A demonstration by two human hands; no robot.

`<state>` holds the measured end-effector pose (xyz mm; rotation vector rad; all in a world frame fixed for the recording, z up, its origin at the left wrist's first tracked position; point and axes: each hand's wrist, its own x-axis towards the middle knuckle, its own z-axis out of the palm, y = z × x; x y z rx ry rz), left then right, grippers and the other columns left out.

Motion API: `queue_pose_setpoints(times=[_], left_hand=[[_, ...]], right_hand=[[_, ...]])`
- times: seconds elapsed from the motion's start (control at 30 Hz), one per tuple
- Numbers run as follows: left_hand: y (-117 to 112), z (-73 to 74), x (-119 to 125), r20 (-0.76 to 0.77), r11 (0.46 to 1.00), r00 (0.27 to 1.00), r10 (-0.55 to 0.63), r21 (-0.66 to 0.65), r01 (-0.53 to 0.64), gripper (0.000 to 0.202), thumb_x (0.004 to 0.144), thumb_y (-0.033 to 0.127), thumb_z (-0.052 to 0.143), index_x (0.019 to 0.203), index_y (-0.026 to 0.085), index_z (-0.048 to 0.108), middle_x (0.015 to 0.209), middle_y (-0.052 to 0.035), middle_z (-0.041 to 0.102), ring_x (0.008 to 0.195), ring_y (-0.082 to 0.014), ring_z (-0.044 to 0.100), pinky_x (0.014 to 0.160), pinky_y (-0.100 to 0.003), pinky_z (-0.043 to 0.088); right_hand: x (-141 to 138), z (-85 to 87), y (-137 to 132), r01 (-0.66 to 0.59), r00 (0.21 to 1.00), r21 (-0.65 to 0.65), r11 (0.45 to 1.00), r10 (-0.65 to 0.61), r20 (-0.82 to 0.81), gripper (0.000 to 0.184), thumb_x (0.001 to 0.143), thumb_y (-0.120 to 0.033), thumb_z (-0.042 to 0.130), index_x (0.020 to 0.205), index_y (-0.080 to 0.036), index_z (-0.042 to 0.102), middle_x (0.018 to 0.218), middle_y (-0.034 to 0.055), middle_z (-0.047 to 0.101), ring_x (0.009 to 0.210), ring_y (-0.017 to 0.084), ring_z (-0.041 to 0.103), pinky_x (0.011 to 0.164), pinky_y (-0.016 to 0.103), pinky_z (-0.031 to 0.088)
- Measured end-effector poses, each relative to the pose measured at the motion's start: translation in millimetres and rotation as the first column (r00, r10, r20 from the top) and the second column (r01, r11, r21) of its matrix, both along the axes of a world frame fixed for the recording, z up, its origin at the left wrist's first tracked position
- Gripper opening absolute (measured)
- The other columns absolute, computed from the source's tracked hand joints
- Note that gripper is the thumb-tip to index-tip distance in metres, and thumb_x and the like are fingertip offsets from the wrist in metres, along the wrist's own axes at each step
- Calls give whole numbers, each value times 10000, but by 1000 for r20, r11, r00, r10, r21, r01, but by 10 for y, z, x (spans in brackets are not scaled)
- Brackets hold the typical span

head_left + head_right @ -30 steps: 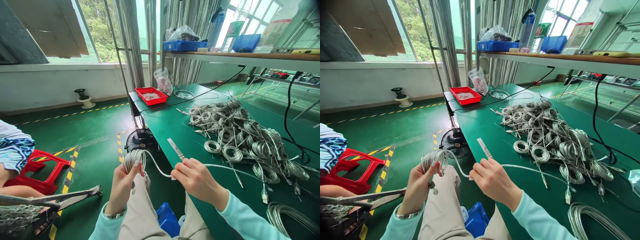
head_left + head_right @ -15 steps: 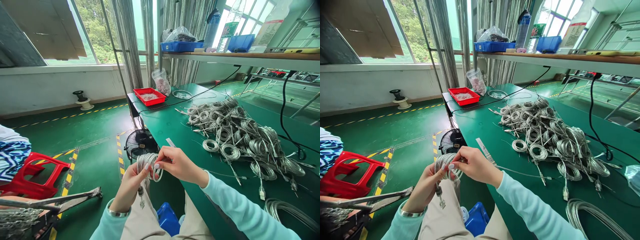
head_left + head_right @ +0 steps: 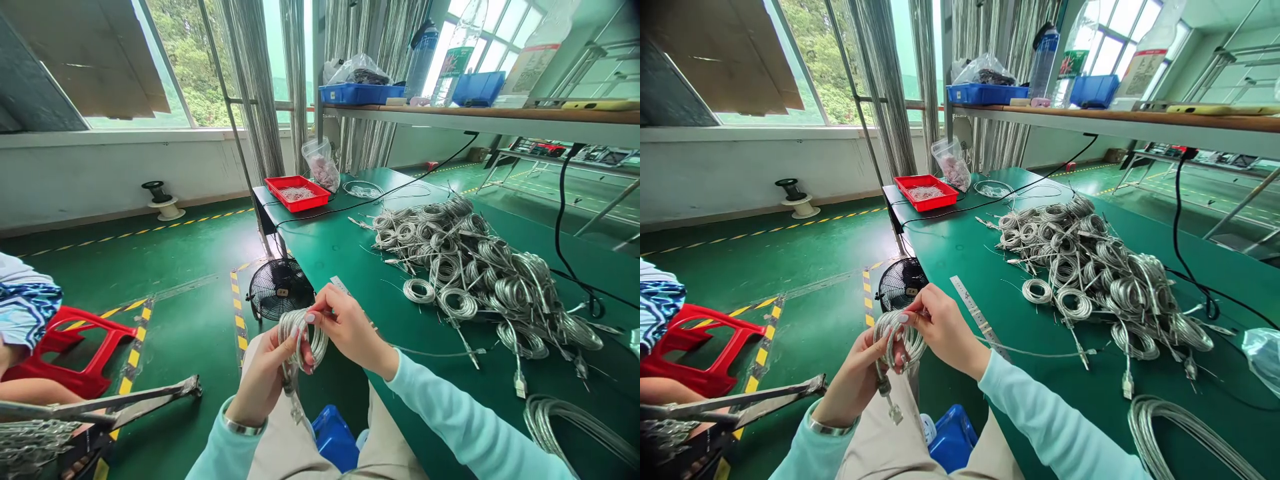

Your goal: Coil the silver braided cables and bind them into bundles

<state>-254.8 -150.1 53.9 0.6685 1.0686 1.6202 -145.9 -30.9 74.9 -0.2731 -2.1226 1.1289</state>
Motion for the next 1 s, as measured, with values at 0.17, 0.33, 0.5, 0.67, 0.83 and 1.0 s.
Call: queue_pose_setpoints(times=[0.17,0.33,0.5,0.67,0.83,1.0], left_hand=[[-42,-24,-5,77,998,997,1,62,-6,238,773,358,684,738,139,598,498,18,525,479,-93,468,540,-216,418],[-89,-23,-26,124,998,992,-21,67,13,300,829,415,609,753,125,620,509,6,499,494,-102,459,545,-230,407],[-94,-70,-54,132,995,987,-93,58,86,259,789,374,686,741,126,631,485,24,485,463,-67,407,558,-207,411],[-124,-71,-130,161,995,985,-58,84,45,327,768,371,710,601,132,560,450,27,455,443,-68,394,518,-195,405],[-207,-93,-366,159,975,963,217,16,-223,352,684,392,778,588,143,549,461,39,448,460,-70,395,508,-184,410],[-201,-168,-390,-50,922,921,385,-20,-387,375,705,462,742,590,151,568,520,12,525,504,-85,425,454,-167,343]], right_hand=[[-47,-39,-13,-10,999,26,1000,10,-36,140,896,-212,569,770,-164,534,799,4,498,722,118,482,627,224,385],[-87,-93,-38,-9,999,11,1000,9,-41,141,890,-210,579,767,-166,528,787,-2,494,696,115,471,607,229,375],[-114,-106,-81,-4,1000,-16,1000,3,-31,187,909,-278,550,760,-168,527,785,3,502,680,116,475,588,232,383],[-15,-182,2,10,997,-75,997,-4,74,181,876,-351,595,868,-171,580,781,4,557,650,116,502,556,232,409],[294,-450,180,228,956,-15,974,-220,196,63,837,-243,641,819,-183,647,780,16,613,650,137,550,558,248,444],[482,-529,198,171,947,541,824,-289,140,203,940,-163,474,998,-166,668,854,63,653,765,171,583,673,286,464]])
